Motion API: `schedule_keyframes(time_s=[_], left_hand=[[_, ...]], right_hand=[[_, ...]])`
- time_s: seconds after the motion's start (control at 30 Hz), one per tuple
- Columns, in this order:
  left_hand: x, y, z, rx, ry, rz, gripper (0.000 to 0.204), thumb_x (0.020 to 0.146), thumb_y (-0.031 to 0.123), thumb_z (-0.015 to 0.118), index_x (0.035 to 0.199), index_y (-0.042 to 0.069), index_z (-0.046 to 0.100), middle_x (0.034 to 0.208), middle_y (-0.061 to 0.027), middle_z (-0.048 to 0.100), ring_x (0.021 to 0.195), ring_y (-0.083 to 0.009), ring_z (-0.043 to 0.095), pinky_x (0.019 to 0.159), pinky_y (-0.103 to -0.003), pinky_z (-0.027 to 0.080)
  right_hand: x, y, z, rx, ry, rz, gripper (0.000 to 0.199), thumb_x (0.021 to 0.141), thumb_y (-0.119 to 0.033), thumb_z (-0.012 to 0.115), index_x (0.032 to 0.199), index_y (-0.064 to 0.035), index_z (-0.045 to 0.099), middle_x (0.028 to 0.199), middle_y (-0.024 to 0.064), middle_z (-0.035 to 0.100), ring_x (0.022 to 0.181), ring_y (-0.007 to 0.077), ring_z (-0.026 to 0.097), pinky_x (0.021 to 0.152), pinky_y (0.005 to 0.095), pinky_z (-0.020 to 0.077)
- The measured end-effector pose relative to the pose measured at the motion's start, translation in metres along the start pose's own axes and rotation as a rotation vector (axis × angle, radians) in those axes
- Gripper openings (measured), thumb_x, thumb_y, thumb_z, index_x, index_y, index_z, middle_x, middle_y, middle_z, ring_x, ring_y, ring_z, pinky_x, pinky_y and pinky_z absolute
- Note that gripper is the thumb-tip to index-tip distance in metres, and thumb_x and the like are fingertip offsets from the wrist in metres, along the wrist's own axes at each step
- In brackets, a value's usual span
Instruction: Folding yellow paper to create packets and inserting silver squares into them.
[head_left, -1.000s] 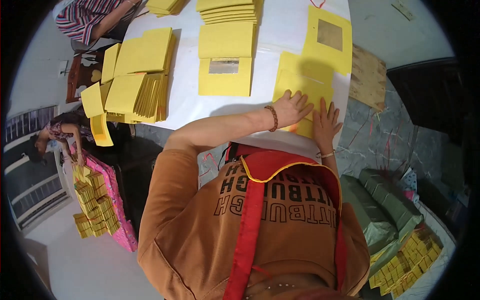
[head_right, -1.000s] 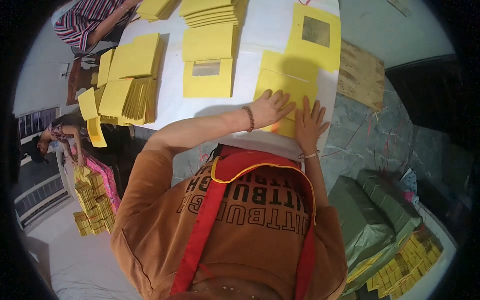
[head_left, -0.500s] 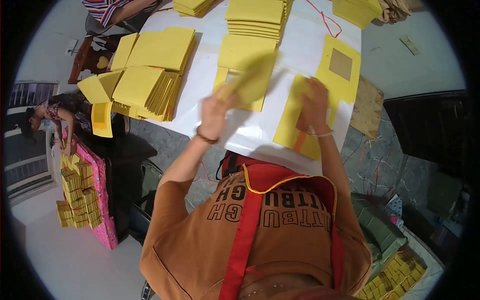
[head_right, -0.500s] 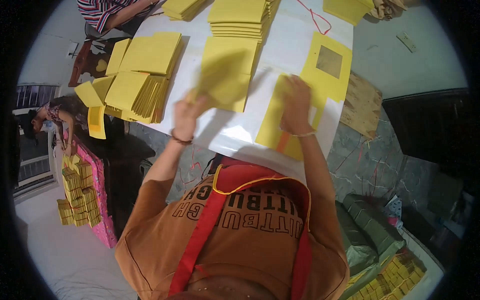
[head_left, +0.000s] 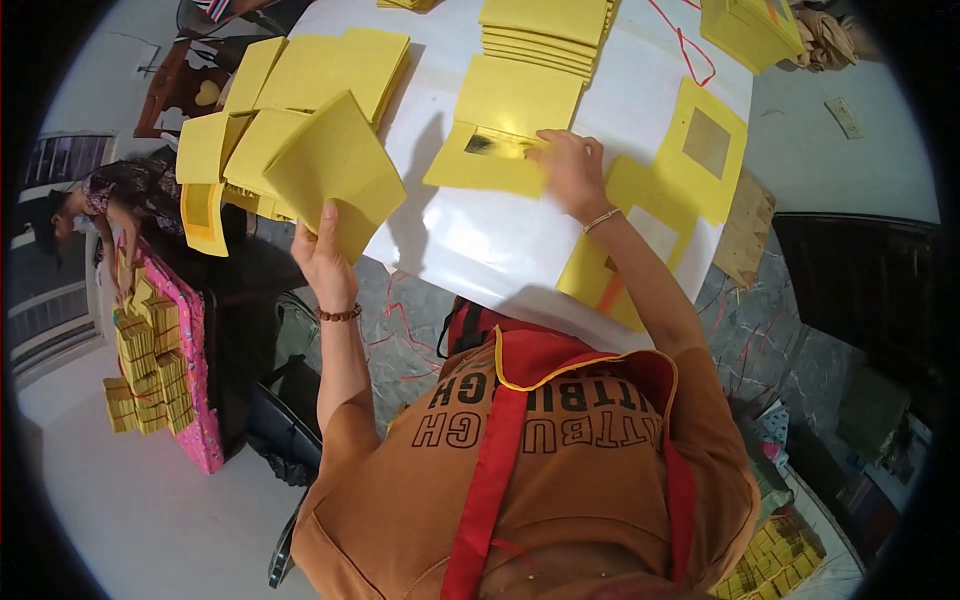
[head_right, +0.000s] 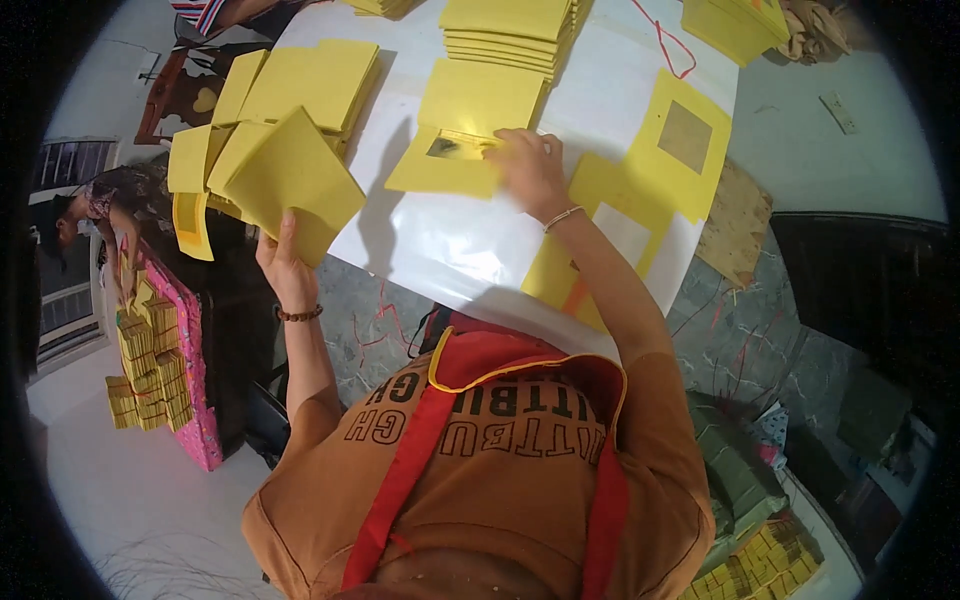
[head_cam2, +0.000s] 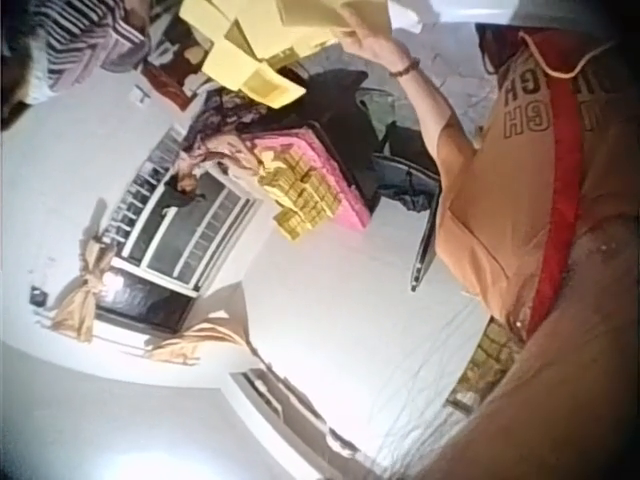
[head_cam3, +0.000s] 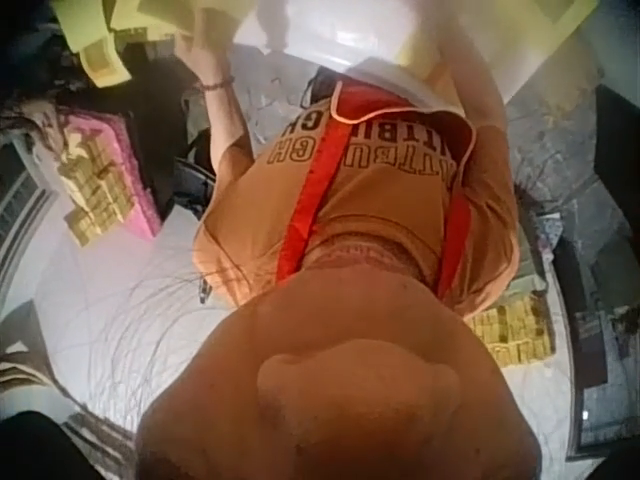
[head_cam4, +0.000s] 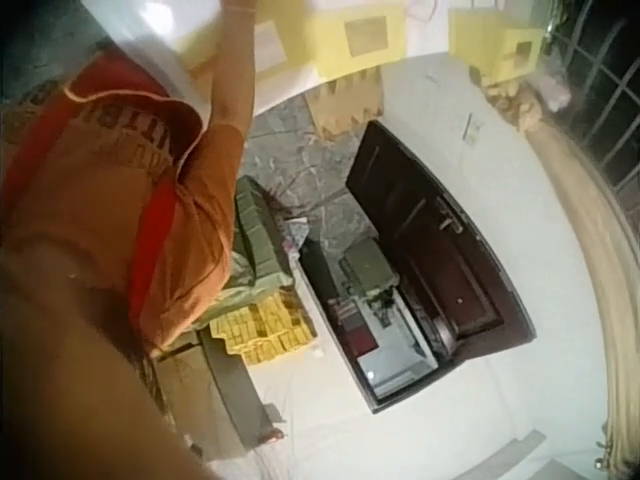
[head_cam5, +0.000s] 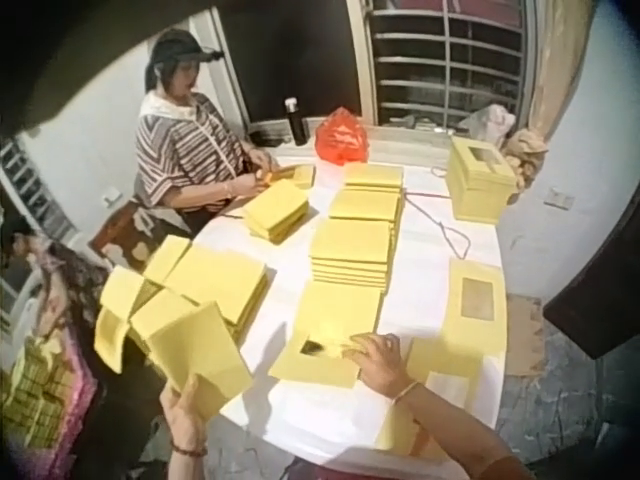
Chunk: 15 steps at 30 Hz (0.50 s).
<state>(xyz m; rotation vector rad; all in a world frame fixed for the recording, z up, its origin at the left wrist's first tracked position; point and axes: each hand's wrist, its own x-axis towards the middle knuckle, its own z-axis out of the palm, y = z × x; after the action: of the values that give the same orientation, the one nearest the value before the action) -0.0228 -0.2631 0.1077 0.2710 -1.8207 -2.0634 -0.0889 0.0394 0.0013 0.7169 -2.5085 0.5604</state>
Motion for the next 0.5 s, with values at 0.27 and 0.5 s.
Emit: schedule_keyframes(time_s=[0.27,0.5], left_hand=[[0.024,-0.022,0.039,0.241,-0.123,0.180,0.020,0.088,0.010,0.054,0.105,0.000,0.056,0.098,-0.0040,0.057,0.088,-0.0100,0.051,0.078,-0.024,0.041],[0.077,-0.048,0.126,0.823,-0.514,1.047,0.052,0.062,-0.006,0.049,0.110,0.011,0.058,0.111,-0.0076,0.057,0.099,-0.0249,0.052,0.081,-0.036,0.037]], right_hand=[[0.024,0.037,0.033,0.427,0.116,0.770,0.032,0.076,-0.032,0.060,0.080,-0.0010,0.057,0.076,0.0138,0.054,0.072,0.0298,0.052,0.062,0.0390,0.0415],[0.029,0.045,0.030,0.441,-0.105,0.971,0.038,0.070,-0.037,0.065,0.085,-0.0020,0.059,0.075,0.0137,0.058,0.074,0.0295,0.056,0.065,0.0390,0.0437]])
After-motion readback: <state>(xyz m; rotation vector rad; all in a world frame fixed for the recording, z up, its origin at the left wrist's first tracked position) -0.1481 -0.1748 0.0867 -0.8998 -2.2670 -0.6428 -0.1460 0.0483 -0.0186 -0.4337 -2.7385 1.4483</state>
